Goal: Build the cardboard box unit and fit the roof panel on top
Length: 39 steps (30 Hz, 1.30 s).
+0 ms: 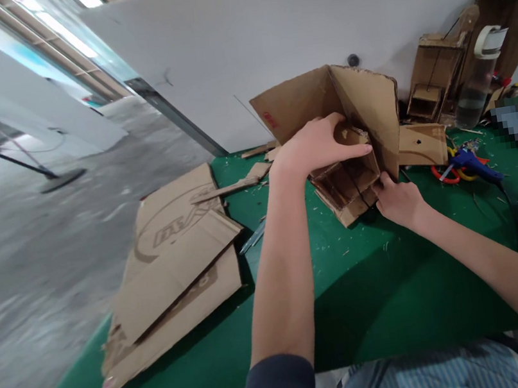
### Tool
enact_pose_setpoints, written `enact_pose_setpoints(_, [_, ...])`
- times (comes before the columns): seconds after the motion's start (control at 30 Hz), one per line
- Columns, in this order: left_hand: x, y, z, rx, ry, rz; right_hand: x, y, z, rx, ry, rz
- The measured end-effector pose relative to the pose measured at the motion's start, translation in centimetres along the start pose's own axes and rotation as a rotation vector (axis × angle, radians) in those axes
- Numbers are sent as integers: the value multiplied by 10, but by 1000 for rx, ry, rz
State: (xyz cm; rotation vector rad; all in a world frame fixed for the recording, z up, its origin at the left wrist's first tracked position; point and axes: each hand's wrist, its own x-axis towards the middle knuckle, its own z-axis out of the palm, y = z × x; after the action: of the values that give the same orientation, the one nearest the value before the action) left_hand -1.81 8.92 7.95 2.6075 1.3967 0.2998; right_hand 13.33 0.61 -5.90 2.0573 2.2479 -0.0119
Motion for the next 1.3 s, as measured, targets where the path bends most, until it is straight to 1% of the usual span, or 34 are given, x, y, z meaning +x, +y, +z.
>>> enact_pose_setpoints(0.2, [1,0,0,3,13,18,3,1,5,-19,-15,2])
enact_pose_setpoints(0.33, [0,2,-1,4,2,2,-2,2,11,-28,76,-3])
enact_pose_setpoints(0.4, [-1,3,-1,5,3,-2,-5,2,12,-28,100,-7])
enact_pose_setpoints(0.53, [-2,5,-1,9,6,-6,-5,1,13,-25,97,-6])
enact_pose_setpoints(0.83, [-4,9,-3,36,-9,-4,6,-1,12,-5,88,18])
enact_pose_setpoints(1.07, [-5,10,-3,61,-11,32,-1,-3,11,-30,56,7])
enact_pose_setpoints(1.3, [-4,15,0,49,-55,0,-6,-2,15,-48,122,-30])
